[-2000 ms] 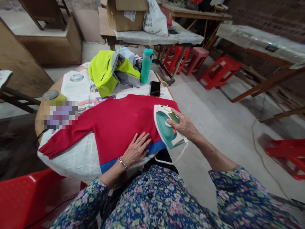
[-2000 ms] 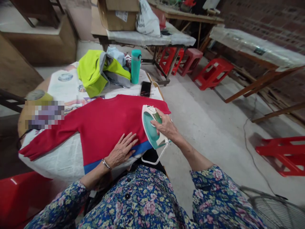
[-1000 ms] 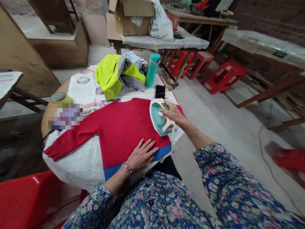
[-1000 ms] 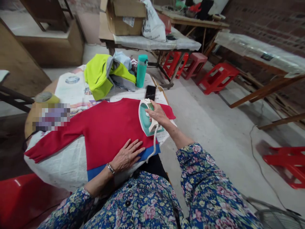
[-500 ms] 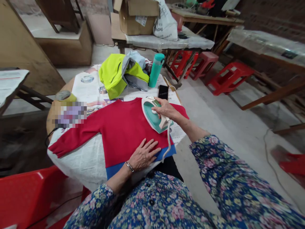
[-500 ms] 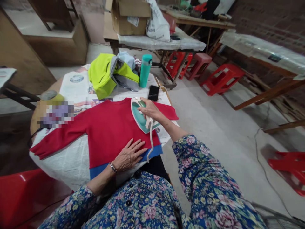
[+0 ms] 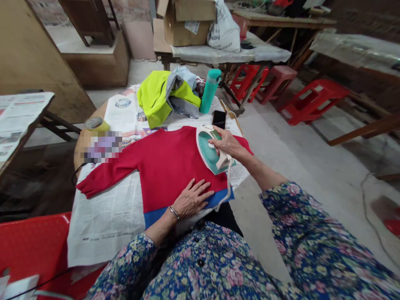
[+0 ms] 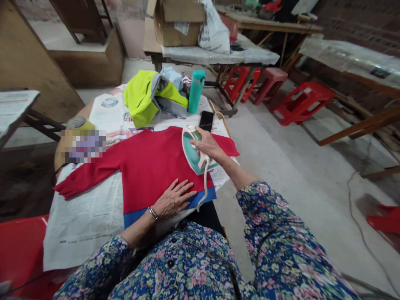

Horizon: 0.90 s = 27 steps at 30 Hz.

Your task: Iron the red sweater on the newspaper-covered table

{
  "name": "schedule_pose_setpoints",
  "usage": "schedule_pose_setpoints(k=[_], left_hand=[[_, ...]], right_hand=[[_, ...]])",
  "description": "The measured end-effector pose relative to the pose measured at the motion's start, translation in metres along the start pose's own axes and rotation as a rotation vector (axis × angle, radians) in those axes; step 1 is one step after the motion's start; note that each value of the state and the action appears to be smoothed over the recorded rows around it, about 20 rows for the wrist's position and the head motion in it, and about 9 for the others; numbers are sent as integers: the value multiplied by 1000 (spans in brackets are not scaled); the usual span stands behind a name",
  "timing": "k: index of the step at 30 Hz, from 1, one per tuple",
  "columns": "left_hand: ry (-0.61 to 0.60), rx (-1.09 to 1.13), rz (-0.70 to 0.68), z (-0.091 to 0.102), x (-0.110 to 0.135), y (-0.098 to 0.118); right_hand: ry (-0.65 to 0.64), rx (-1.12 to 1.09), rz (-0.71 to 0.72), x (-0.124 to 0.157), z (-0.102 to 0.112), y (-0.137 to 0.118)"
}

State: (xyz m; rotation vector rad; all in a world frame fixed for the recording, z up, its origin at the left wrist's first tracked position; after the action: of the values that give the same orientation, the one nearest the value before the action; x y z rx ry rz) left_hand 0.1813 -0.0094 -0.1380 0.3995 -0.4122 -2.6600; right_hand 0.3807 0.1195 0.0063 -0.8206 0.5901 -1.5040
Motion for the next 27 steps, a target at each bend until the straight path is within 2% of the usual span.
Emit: schedule_pose_setpoints(k=[4,7,10,13,17,20,22,27], left_hand=[[-6,-34,4,0,-2,-1],[-4,-81,10,-1,1,-1],[52,-138,104,-1,13,-3],[101,-182,197,-1,28,-1],[120,-202,192,-4,40,13],[147,-196,229,-5,46,22],[197,-203,318,-3,55,19],[400,-274,689,16,95,-16]], right_hand=[[-64,16,-43,41,-4,-6],[-83,33,-98,54,-4,-5],[-28,41,-98,49,0,-5],[29,30,-70,33,5,-9],[18,25,-15,11,1,-22],[-90,5,67,2,-18,-39],[-207,-15,141,-1,-37,-53],[-497,15,370,-10,-91,-81]])
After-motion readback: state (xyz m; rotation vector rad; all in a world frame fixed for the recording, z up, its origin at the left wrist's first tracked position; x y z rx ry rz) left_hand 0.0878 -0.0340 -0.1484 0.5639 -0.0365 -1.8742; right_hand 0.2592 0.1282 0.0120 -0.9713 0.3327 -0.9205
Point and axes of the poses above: each hand's wrist, its own x-axis away from the middle knuckle, its own z-axis out of the back of the hand, y = z × x, the point moved 4 cm from there along -x, towards the middle knuckle, and after that the axes turned 4 degrees about x, right-handed, at the moved point
